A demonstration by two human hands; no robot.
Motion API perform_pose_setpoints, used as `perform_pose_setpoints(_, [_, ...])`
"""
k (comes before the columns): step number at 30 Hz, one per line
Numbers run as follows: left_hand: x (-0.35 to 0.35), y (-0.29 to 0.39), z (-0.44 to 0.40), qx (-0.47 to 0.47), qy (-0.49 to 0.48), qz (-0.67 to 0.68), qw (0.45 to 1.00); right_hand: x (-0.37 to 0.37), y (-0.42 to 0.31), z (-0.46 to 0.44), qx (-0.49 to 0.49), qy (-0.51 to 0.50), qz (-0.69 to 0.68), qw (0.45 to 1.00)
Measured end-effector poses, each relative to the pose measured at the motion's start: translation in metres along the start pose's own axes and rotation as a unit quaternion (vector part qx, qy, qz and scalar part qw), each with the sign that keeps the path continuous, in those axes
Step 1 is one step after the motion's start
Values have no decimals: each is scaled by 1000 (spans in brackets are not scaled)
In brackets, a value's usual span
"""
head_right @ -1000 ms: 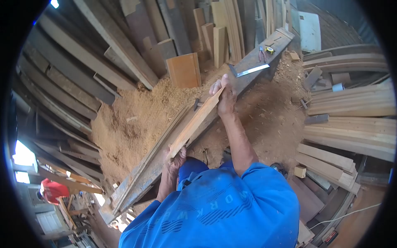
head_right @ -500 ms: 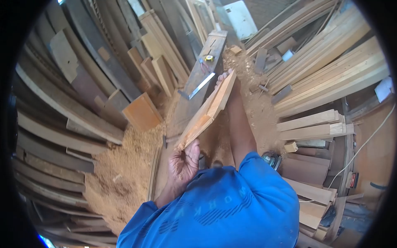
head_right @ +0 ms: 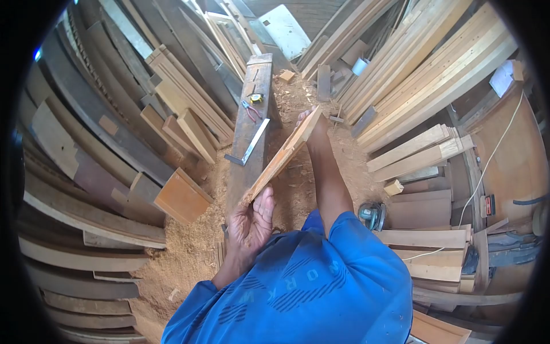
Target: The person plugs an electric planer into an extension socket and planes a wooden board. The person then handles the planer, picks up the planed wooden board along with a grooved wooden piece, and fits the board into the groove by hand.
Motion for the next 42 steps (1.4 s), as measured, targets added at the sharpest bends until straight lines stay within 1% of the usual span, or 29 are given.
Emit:
perform_pose_setpoints(1, [-1, 1, -8, -9, -3, -4, 1000, 3, -6, -3, -1, -46, 4, 999])
perform_pose_setpoints(2, [-1, 1, -18, -18, -6, -8, 1000, -9, -14, -7, -19, -13, 19, 1000])
perform_pose_setpoints(4, [-5, 0, -38, -35, -3, -17, 999, -8, -30, 2, -55, 56, 48, 996])
perform_pose_setpoints(6, [-13, -2, -60, -52, 10, -26, 998, -19, -49, 3, -72, 108, 57, 990])
perform_pose_setpoints(9, [-39, -9, -102, -107, 7, 0, 994, -42, -87, 12, -116, 191, 88, 971])
perform_pose_setpoints(10, [-59, -8, -119, -98, 71, -7, 993, -58, -100, 13, -135, 209, 96, 964])
perform_pose_setpoints(12, [-92, -17, -154, -124, 121, 25, 985, -94, -130, 12, -179, 261, 99, 943])
perform_pose_setpoints(14, [-113, -37, -181, -151, 178, 29, 972, -123, -162, 11, -204, 253, 125, 937])
perform_pose_setpoints(16, [-126, -64, -208, -215, 169, 30, 961, -136, -194, 14, -226, 265, 140, 927])
perform_pose_setpoints(17, [-132, -76, -221, -243, 168, 31, 955, -141, -208, 13, -218, 279, 134, 926])
perform_pose_setpoints(18, [-136, -85, -234, -247, 190, 8, 950, -145, -223, 11, -209, 291, 128, 925])
perform_pose_setpoints(19, [-133, -94, -248, -262, 162, -38, 951, -149, -239, 7, -200, 301, 125, 924])
perform_pose_setpoints(21, [-128, -107, -281, -293, 93, -130, 943, -149, -281, -9, -232, 290, 138, 918])
perform_pose_setpoints(22, [-155, -98, -292, -348, 126, -235, 899, -146, -298, -18, -247, 284, 145, 915])
perform_pose_setpoints(23, [-158, -86, -311, -303, 128, -483, 811, -142, -317, -30, -257, 286, 152, 910])
perform_pose_setpoints(24, [-151, -74, -327, -237, 121, -696, 668, -134, -334, -41, -265, 290, 161, 906])
perform_pose_setpoints(25, [-119, -71, -340, -155, 109, -858, 477, -127, -349, -50, -269, 294, 169, 901])
perform_pose_setpoints(26, [-87, -77, -345, -94, 115, -926, 348, -122, -361, -59, -253, 299, 183, 902])
perform_pose_setpoints(28, [-45, -106, -373, 100, -18, -953, 285, -117, -376, -83, -259, 292, 195, 900])
perform_pose_setpoints(30, [-25, -133, -393, 187, -108, -934, 284, -125, -383, -105, -263, 285, 217, 896])
perform_pose_setpoints(31, [-17, -146, -412, 183, -128, -920, 321, -120, -384, -114, -255, 290, 222, 895])
perform_pose_setpoints(33, [-3, -151, -448, 158, -114, -886, 422, -111, -386, -136, -244, 300, 235, 892])
perform_pose_setpoints(35, [4, -142, -476, 118, -36, -830, 545, -128, -390, -165, -225, 316, 260, 884])
perform_pose_setpoints(36, [16, -135, -491, 154, -77, -821, 544, -137, -394, -180, -224, 326, 272, 878])
perform_pose_setpoints(37, [19, -122, -505, 141, -65, -811, 564, -145, -394, -194, -221, 336, 283, 871])
perform_pose_setpoints(38, [24, -111, -519, 159, -65, -785, 596, -103, -397, -200, -199, 299, 258, 897])
perform_pose_setpoints(39, [29, -98, -533, 178, -64, -756, 626, -116, -398, -218, -193, 340, 307, 868])
perform_pose_setpoints(41, [34, -65, -564, 193, -30, -740, 643, -195, -380, -284, -178, 332, 343, 860])
perform_pose_setpoints(42, [36, -46, -581, 203, -12, -732, 651, -205, -378, -307, -172, 316, 373, 855])
Point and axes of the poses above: each hand's wrist, its own z-axis away from the middle knuckle, its own x-axis out of the palm, y = z × x, the point moved 9 cm from there along -z, towards the middle knuckle, and after that the axes turned 2 degrees about z, right-handed, at the moved point
